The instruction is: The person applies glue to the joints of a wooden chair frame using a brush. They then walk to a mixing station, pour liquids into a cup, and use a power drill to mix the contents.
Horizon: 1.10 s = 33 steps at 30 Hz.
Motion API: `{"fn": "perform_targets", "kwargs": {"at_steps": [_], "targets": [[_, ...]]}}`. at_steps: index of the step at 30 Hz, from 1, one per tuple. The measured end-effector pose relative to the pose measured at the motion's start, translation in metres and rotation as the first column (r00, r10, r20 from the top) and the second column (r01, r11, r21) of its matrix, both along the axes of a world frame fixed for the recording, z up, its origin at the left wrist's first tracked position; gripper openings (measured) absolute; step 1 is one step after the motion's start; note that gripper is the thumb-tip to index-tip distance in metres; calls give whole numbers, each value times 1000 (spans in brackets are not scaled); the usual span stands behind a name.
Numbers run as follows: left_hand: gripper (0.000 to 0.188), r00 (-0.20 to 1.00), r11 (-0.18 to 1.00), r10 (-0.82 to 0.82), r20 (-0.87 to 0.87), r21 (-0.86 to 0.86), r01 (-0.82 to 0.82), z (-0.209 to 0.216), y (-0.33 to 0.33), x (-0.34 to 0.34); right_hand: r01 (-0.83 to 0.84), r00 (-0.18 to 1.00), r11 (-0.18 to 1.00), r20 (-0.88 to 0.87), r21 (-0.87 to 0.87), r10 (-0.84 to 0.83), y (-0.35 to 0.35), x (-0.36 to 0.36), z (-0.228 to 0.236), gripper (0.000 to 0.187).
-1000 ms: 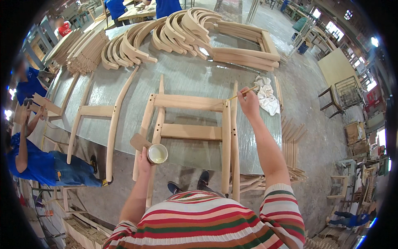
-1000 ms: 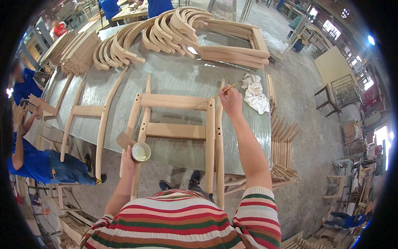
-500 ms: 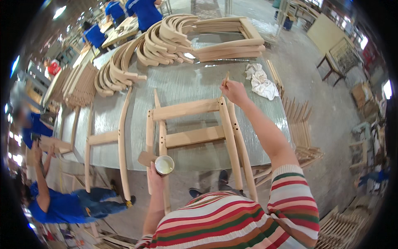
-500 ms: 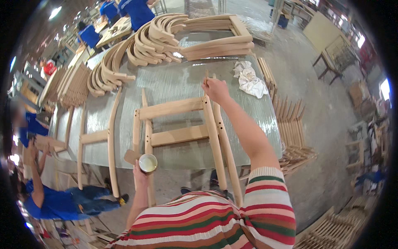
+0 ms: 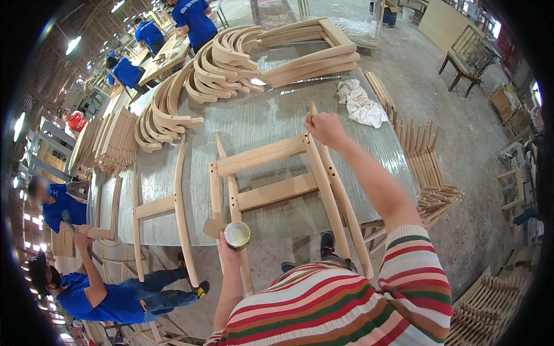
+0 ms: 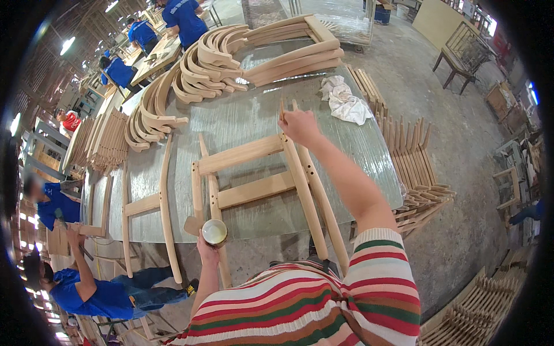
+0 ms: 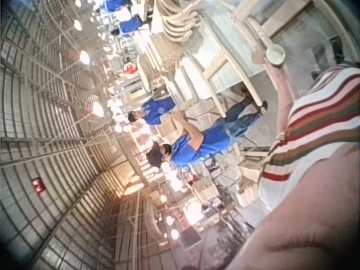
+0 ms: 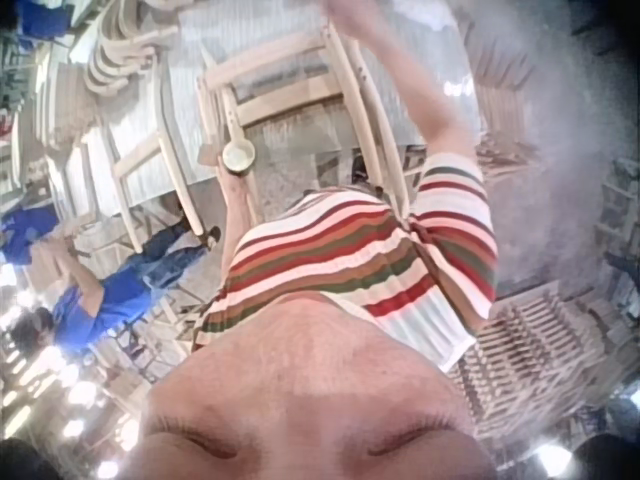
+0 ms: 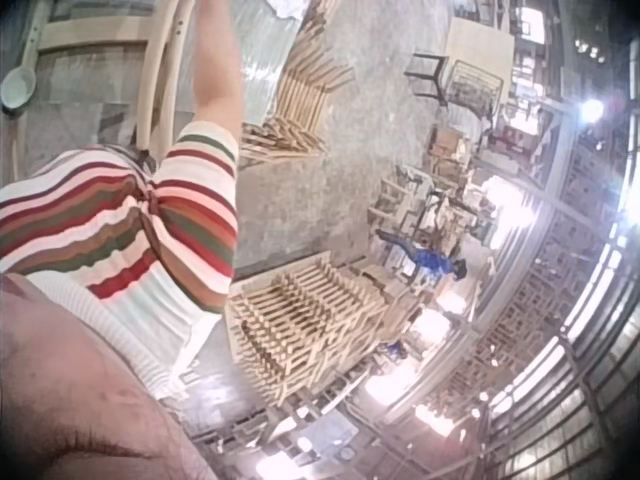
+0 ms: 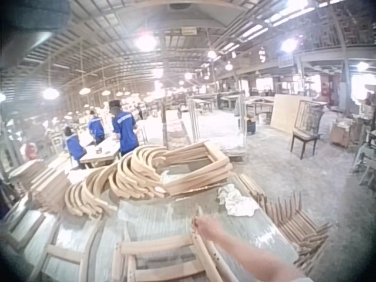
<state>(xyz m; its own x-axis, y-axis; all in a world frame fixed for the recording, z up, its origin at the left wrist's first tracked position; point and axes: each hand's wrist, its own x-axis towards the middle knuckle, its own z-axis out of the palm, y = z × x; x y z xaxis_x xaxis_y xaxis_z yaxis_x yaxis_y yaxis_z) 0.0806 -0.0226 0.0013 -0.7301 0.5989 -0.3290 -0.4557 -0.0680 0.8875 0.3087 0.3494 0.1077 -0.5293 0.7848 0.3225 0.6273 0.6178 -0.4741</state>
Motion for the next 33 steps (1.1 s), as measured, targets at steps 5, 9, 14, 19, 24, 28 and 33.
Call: {"fn": "perform_targets", "kwargs": {"at_steps": [5,9,14,19,24,28,33], "targets": [[32,1000,1000,20,0,12,-20,2,4,6,-6,998,1000,61,18,5,2,-1,-8,20],[36,999,1000,-12,-36,-1,12,7,0,6,-17,1000,999,18,40,16,1,-4,-6,18],[40,1000,999,-21,-2,37,21,9,2,6,33,989,991,137,126,-51,-3,-4,1,18],[42,986,996,85,143,-30,-82,6,-10,-9,-178,825,956,-565,-233,16,-46,-11,13,15],[39,996,991,90,22,-101,-87,52,-3,-6,-618,585,609,-808,-498,-67,-141,-47,7,10],[38,993,1000,22,-117,6,-21,84,10,-11,-704,608,565,-776,-429,167,-183,-76,13,8],[35,949,976,169,-268,182,-123,122,9,-14,-652,670,691,-663,-310,335,-202,-94,26,8]]}}
